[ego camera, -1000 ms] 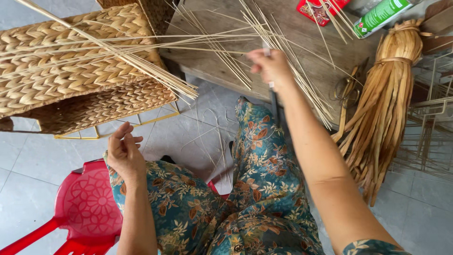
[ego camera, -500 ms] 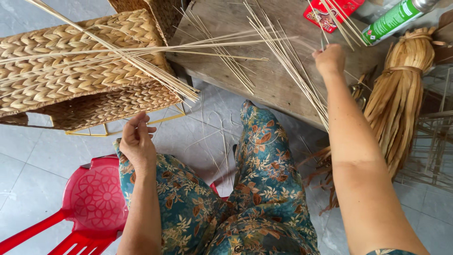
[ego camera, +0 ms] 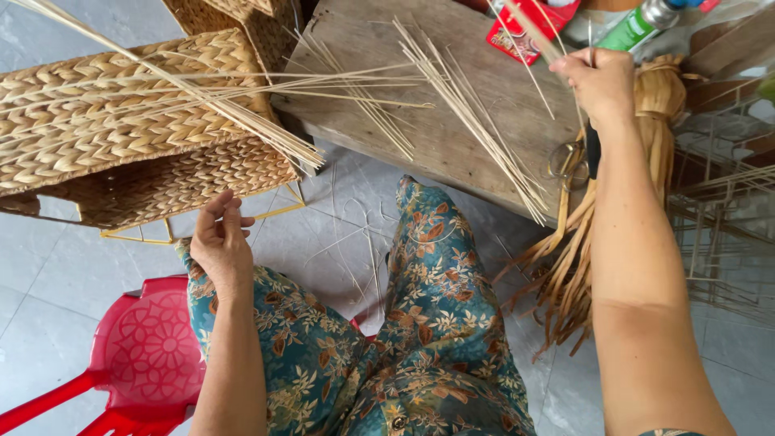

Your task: The person sits on a red plastic chair and uses a knife to split and smooth thin bamboo strips. They repeatedly sharpen the strip ends and place the prepared pieces onto a nearby woven basket.

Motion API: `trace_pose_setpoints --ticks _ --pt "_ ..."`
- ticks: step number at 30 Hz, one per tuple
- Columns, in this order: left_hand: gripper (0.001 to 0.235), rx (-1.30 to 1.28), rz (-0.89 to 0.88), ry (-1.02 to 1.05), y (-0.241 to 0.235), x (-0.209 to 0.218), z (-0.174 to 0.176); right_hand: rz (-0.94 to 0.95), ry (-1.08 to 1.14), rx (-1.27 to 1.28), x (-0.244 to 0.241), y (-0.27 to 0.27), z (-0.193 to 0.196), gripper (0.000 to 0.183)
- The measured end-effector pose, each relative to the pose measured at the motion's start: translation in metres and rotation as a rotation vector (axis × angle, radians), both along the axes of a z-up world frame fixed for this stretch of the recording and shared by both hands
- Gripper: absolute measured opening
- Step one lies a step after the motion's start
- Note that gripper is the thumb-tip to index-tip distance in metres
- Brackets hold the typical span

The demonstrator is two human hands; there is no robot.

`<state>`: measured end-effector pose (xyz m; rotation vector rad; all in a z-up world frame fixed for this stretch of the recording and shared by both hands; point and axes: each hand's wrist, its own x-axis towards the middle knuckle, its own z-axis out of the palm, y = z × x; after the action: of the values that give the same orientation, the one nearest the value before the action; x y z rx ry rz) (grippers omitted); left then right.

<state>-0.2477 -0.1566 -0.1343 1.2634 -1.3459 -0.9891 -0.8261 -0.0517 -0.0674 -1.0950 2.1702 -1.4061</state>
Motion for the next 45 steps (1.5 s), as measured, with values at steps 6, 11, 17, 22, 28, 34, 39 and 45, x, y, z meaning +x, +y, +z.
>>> trace_pose_setpoints --ticks 6,11,17,22,28,34,39,45 --pt "0.021 -0.077 -0.034 0.014 0.011 0.007 0.004 0.147 -0.339 -0.295 0.037 0.067 0.095 0.027" --pt "0.021 -0.104 -0.092 0.048 0.03 -0.004 0.011 0.226 -0.478 -0.363 0.079 0.092 0.118 0.023" --pt "0.026 0.16 -0.505 0.164 0.105 -0.053 0.033 0.285 -0.707 -0.243 0.168 0.085 0.067 0.015" --pt "0.031 0.403 -0.763 0.124 0.158 -0.075 0.063 0.411 -0.793 -0.129 0.241 0.092 0.027 0.022" --pt "0.025 0.276 -0.805 0.047 0.178 -0.072 0.077 0.515 -0.869 -0.12 0.277 0.101 0.014 0.023" --pt "0.022 0.306 -0.797 -0.163 0.188 -0.019 0.075 0.415 -0.858 -0.188 0.258 0.113 0.019 0.022" --pt "0.02 0.354 -0.795 -0.333 0.192 0.048 0.069 0.31 -0.818 -0.276 0.233 0.126 0.025 0.022" --pt "0.022 0.459 -0.769 -0.386 0.195 0.113 0.056 0.246 -0.815 -0.314 0.216 0.135 0.026 0.02"
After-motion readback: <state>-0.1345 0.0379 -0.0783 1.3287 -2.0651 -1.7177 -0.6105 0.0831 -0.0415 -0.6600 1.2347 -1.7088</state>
